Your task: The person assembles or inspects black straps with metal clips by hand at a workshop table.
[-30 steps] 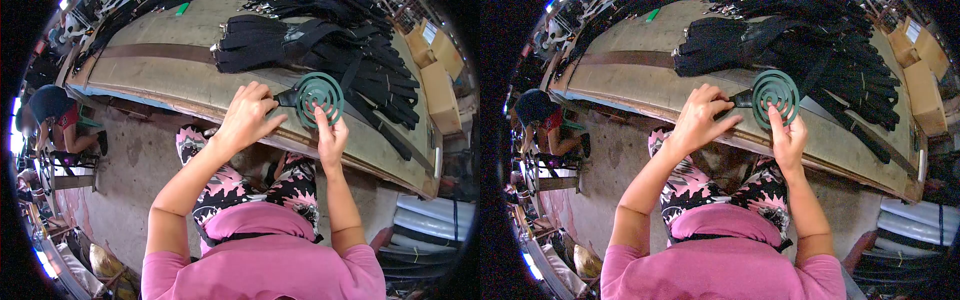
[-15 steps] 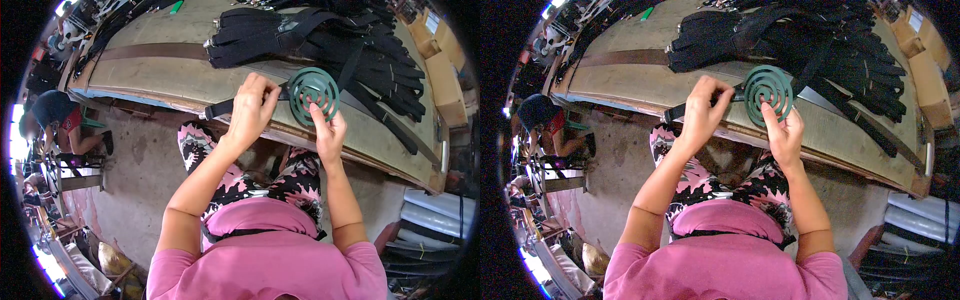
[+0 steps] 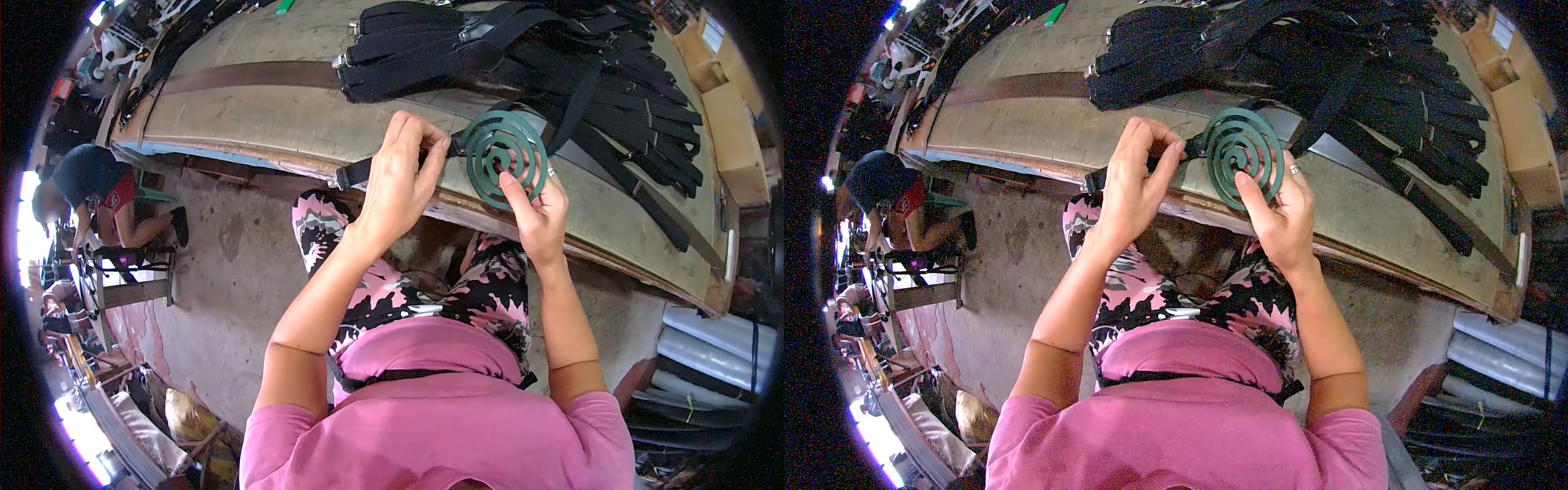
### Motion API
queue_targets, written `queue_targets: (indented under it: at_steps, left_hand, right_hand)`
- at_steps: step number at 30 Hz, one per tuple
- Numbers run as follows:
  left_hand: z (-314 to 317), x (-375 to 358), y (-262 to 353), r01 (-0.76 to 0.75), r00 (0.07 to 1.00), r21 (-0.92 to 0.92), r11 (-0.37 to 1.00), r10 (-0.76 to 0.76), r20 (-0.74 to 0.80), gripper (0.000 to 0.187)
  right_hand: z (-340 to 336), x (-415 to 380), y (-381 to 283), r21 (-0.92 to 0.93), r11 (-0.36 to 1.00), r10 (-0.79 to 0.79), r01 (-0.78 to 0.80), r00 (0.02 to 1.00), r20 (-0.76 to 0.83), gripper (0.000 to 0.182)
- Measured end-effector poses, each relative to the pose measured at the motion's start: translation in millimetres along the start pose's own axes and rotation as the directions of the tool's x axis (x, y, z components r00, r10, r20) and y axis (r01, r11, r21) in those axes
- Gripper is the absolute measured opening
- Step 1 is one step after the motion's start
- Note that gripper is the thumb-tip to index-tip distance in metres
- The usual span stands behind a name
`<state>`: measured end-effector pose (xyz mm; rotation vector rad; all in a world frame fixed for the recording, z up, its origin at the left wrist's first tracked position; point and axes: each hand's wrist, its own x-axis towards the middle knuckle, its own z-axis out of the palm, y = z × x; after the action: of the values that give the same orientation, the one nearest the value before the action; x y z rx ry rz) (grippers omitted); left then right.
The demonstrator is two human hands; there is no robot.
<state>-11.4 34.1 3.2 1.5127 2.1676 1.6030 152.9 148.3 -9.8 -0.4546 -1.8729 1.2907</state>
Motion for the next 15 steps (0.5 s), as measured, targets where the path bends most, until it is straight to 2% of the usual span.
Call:
queue_targets:
  at_steps: [8,10,12,14,15]
  left_hand:
    - [-1.8,2.2,-0.6,-0.015,1.0,-0.012,1.0,0.015,0.001,0.007]
    - [-0.5,3.9,-2.2,0.137,0.989,-0.228,0.964,-0.147,-0.029,0.009]
    - [-1.3,10.1,-4.8,0.165,0.981,-0.227,0.96,-0.183,-0.059,0.013]
    - [-3.9,15.5,-5.4,0.194,0.972,-0.228,0.954,-0.219,-0.09,0.018]
    - [-6.4,18.1,-4.5,0.138,0.99,-0.098,0.986,-0.141,-0.028,0.021]
  right_hand:
    - [-3.6,-0.3,3.0,-0.067,0.997,-0.036,0.037,0.999,0.029,0.013]
    - [-3.1,-0.4,2.2,-0.073,0.996,-0.044,0.047,0.998,0.044,0.013]
    - [0.1,-0.5,-3.9,0.08,0.993,0.084,-0.082,0.996,-0.025,0.013]
    - [2.4,1.4,-5.9,0.103,0.991,0.087,-0.084,0.996,-0.031,0.016]
    - [3.3,2.9,-6.2,0.127,0.988,0.092,-0.087,0.995,-0.037,0.019]
